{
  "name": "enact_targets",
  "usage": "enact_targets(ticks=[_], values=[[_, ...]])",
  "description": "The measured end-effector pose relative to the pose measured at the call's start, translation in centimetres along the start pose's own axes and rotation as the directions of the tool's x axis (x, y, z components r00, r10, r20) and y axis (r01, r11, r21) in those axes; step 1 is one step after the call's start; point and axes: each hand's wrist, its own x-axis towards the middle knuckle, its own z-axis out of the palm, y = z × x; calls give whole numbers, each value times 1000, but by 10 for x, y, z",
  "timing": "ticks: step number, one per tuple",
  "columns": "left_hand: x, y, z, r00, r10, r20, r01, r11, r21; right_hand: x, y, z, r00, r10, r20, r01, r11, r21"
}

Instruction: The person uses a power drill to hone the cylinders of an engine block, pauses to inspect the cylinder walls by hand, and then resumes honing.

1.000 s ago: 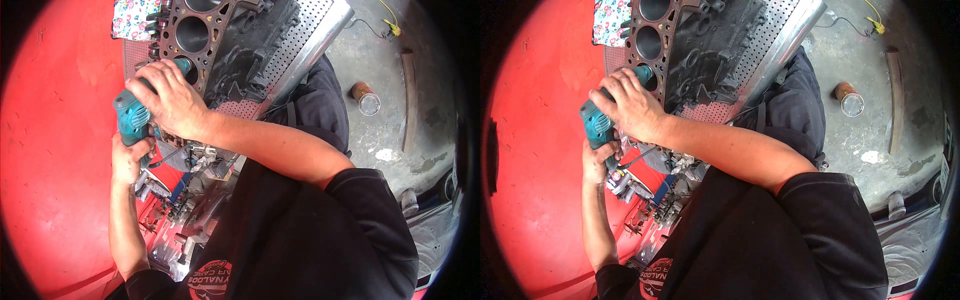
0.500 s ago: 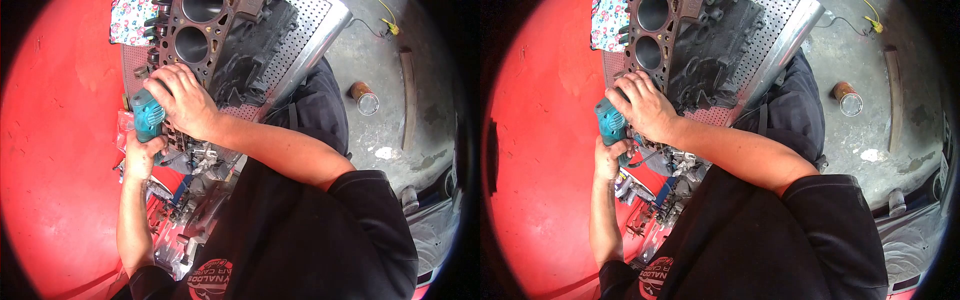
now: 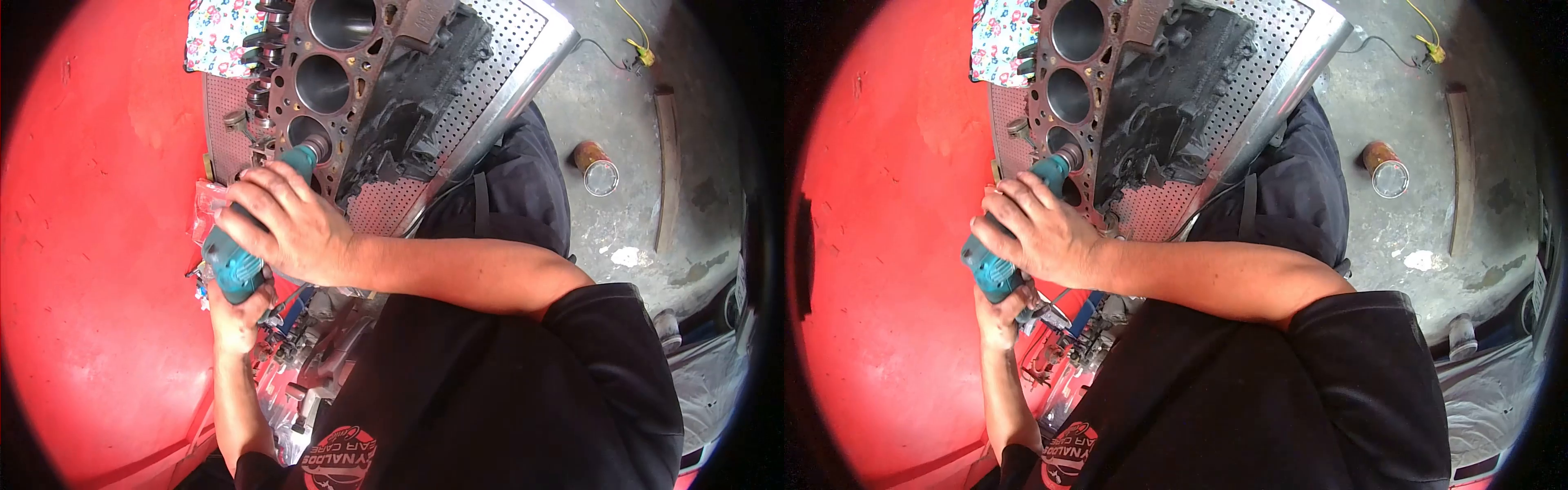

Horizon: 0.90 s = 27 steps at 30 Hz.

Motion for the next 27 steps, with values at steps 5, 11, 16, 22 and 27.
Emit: enact_targets(ticks=[5,11,16,22,27], values=[[-21,8,-5,996,-8,-84,4,999,-46,8,-19,-1,999,-4,-45,6,998,59],[-36,20,-21,993,-33,-113,30,999,-28,18,-36,1,999,-33,-4,33,996,88],[-46,25,-32,994,-16,-107,15,1000,-10,26,-45,4,999,-50,-5,51,990,135],[-56,28,-37,986,-25,-167,27,1000,8,33,-52,0,998,-63,18,60,989,132],[-53,37,-35,986,-63,-153,61,998,-23,33,-51,1,999,-50,21,46,988,150]])
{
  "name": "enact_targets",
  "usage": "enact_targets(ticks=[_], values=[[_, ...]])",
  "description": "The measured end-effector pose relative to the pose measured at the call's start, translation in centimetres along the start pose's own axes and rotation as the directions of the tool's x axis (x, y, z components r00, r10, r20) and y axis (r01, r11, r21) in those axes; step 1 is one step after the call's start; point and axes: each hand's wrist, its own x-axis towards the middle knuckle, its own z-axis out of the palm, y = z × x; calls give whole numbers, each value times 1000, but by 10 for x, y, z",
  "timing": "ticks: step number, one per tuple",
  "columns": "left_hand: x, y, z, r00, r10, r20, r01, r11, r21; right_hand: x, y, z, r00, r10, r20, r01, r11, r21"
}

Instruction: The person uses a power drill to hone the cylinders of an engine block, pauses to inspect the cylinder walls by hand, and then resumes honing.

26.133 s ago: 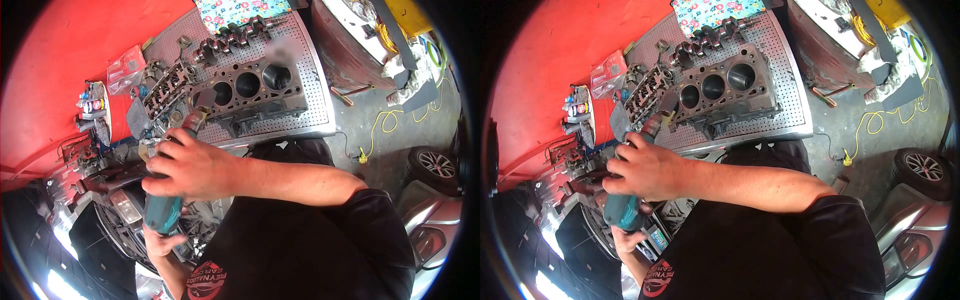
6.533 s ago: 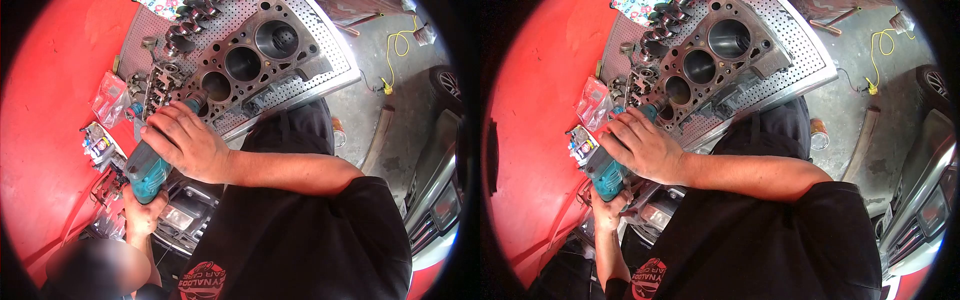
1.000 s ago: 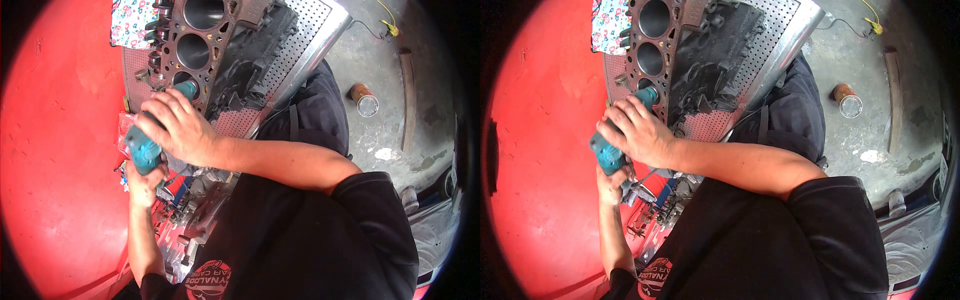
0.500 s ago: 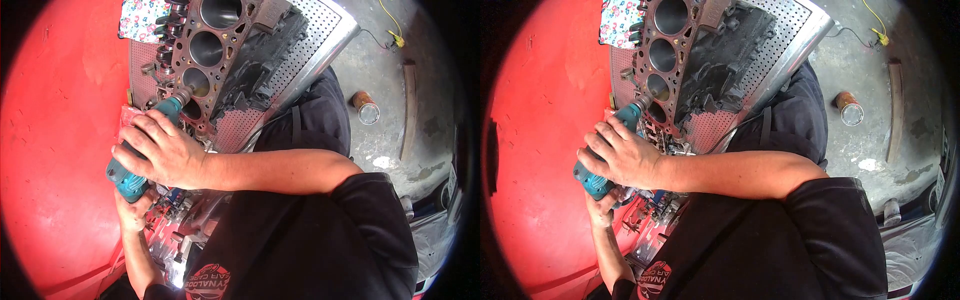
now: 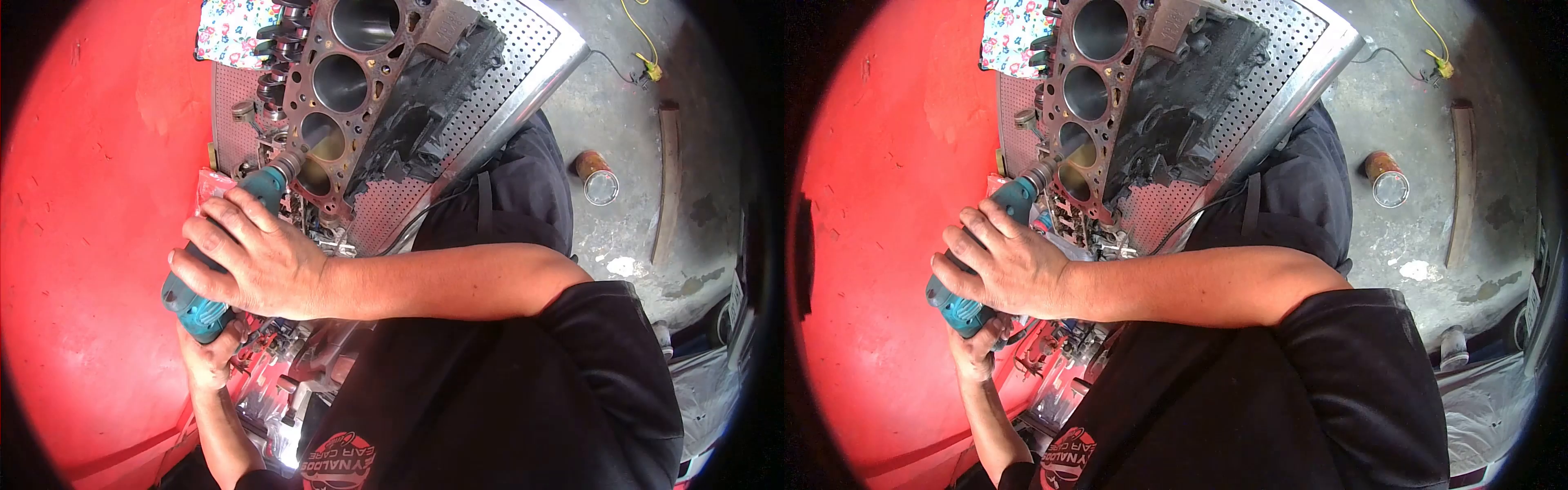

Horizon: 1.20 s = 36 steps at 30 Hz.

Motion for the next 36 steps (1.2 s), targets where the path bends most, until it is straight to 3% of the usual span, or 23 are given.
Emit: enact_targets(ticks=[13,28,36], values=[[22,-1,19,994,-53,93,51,999,19,-11,22,-5,999,46,11,-46,998,-44],[41,-14,28,994,-13,111,7,998,60,-16,43,-11,998,24,60,-19,996,-84],[67,-21,39,984,13,176,-28,996,81,-17,62,-13,995,93,31,-90,992,-91]])
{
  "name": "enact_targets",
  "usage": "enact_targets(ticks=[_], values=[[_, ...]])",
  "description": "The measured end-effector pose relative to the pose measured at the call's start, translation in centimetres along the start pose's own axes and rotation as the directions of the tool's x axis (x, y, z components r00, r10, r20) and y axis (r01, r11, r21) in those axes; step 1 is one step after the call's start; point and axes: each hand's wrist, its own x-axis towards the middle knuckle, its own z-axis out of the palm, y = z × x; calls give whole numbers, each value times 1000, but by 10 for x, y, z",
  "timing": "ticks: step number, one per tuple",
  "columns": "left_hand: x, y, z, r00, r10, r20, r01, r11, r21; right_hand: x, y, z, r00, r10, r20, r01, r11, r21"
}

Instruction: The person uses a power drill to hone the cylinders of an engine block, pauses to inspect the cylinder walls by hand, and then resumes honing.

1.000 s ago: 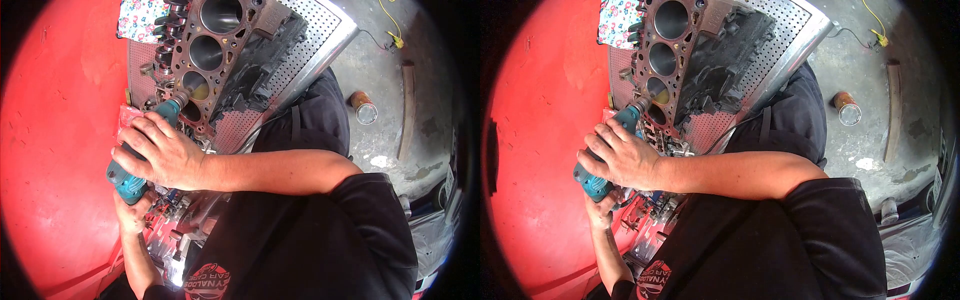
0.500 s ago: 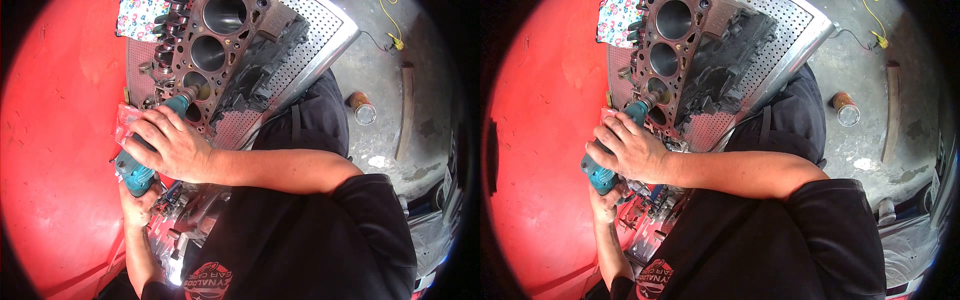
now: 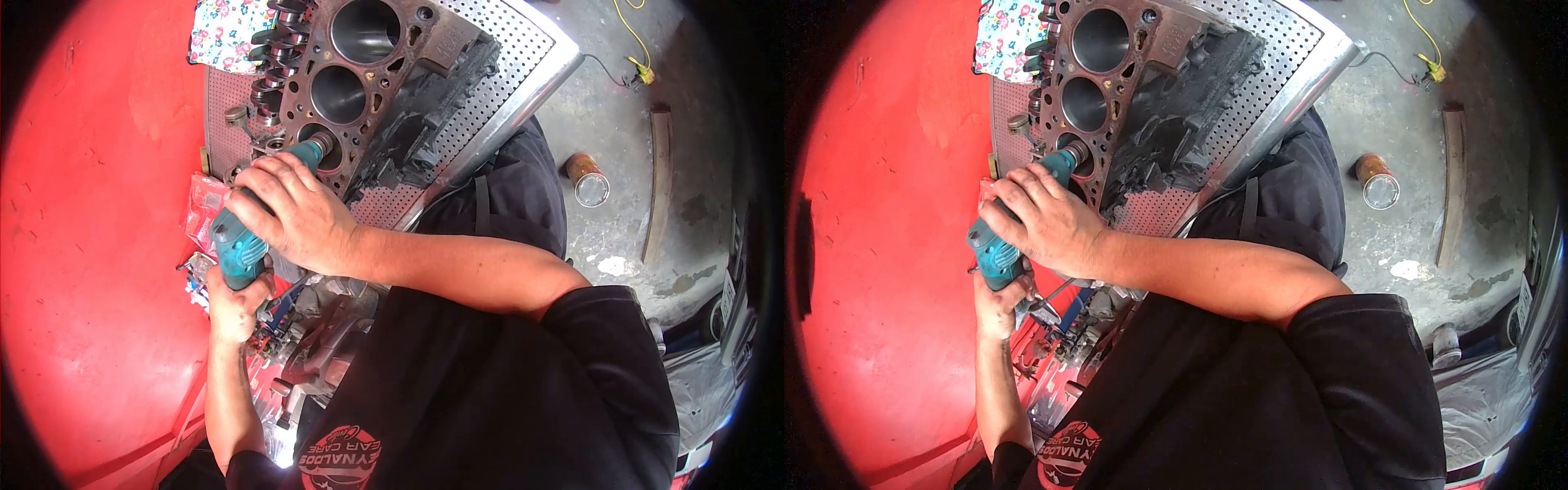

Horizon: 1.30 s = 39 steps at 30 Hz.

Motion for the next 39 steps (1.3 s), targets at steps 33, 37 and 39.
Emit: enact_targets(ticks=[33,37,39], values=[[41,3,23,994,-71,85,73,997,-22,-7,45,-8,994,61,85,-62,998,7],[15,-12,10,998,-63,14,62,998,17,-3,22,-7,997,0,77,-4,999,42],[-2,-10,5,995,-98,-13,98,995,-1,1,9,-7,995,-18,97,10,997,80]])
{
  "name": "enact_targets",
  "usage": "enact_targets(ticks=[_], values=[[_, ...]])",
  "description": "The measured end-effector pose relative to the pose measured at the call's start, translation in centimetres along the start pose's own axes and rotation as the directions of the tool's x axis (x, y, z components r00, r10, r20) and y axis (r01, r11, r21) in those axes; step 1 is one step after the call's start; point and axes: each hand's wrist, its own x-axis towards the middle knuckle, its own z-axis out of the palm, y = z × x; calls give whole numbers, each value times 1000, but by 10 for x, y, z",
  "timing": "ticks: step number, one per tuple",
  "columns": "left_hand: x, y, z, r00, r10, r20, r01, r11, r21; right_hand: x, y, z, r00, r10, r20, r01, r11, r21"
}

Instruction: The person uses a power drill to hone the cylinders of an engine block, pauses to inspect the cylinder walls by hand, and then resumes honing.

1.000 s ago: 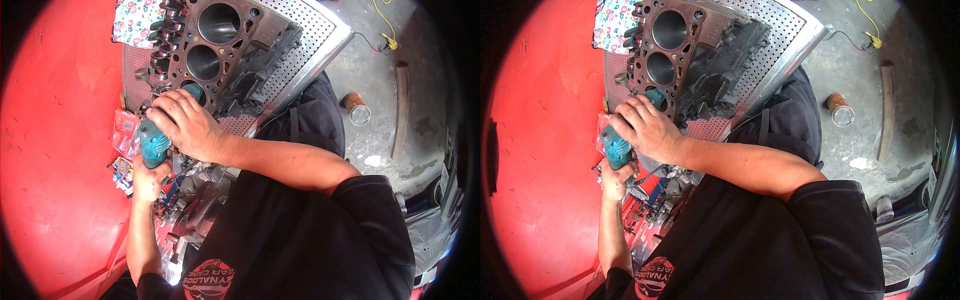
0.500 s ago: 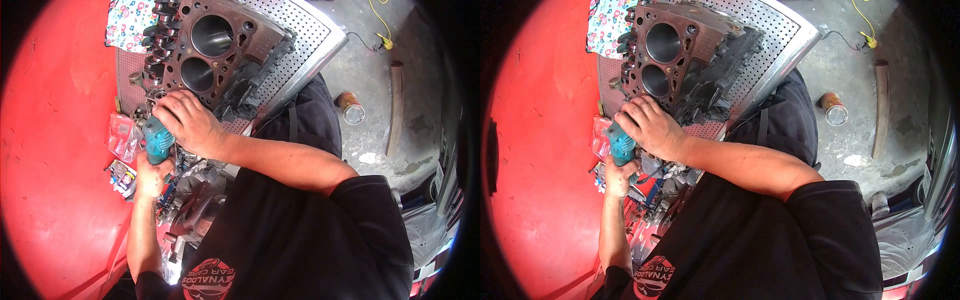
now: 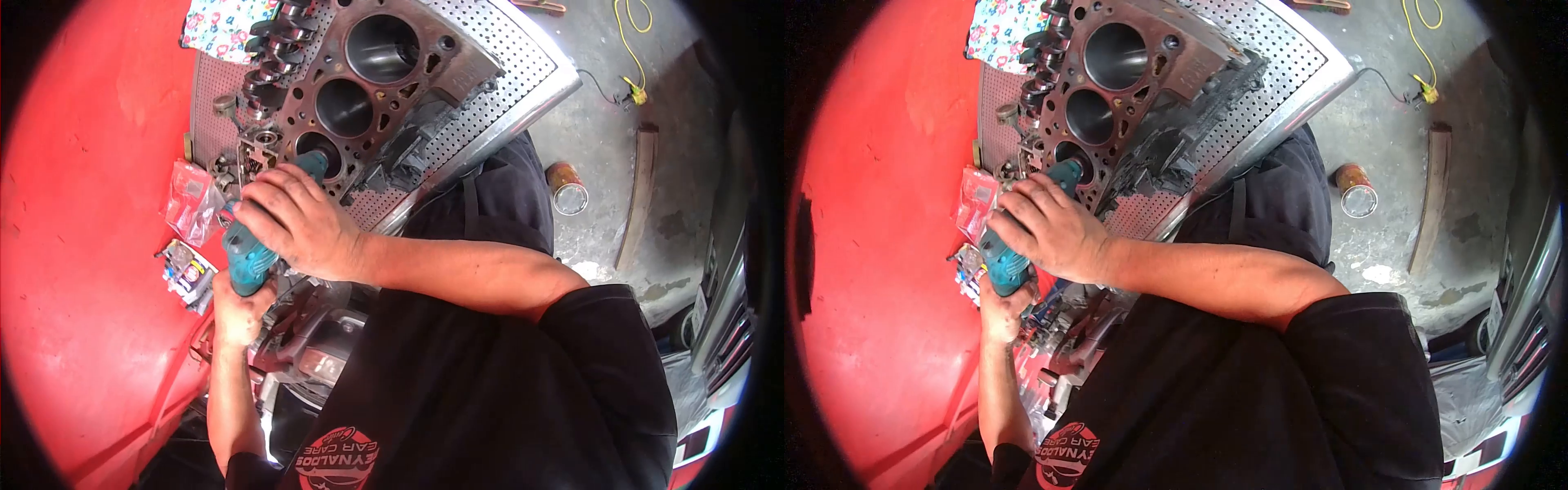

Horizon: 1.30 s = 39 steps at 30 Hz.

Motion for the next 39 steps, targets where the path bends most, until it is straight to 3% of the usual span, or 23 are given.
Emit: enact_targets(ticks=[14,20,23,32,39], values=[[-65,22,-14,983,-143,-117,133,987,-87,16,-46,2,995,-88,38,84,991,105],[-77,22,-13,982,-43,-182,31,997,-65,20,-54,0,995,-97,28,92,985,143],[-83,26,-19,981,-102,-166,96,994,-41,22,-58,0,995,-97,22,93,984,149],[-93,27,-24,971,-72,-227,59,996,-61,28,-68,0,996,-95,2,93,985,143],[-77,27,-22,978,-121,-171,114,992,-49,26,-53,1,996,-83,37,76,984,162]])
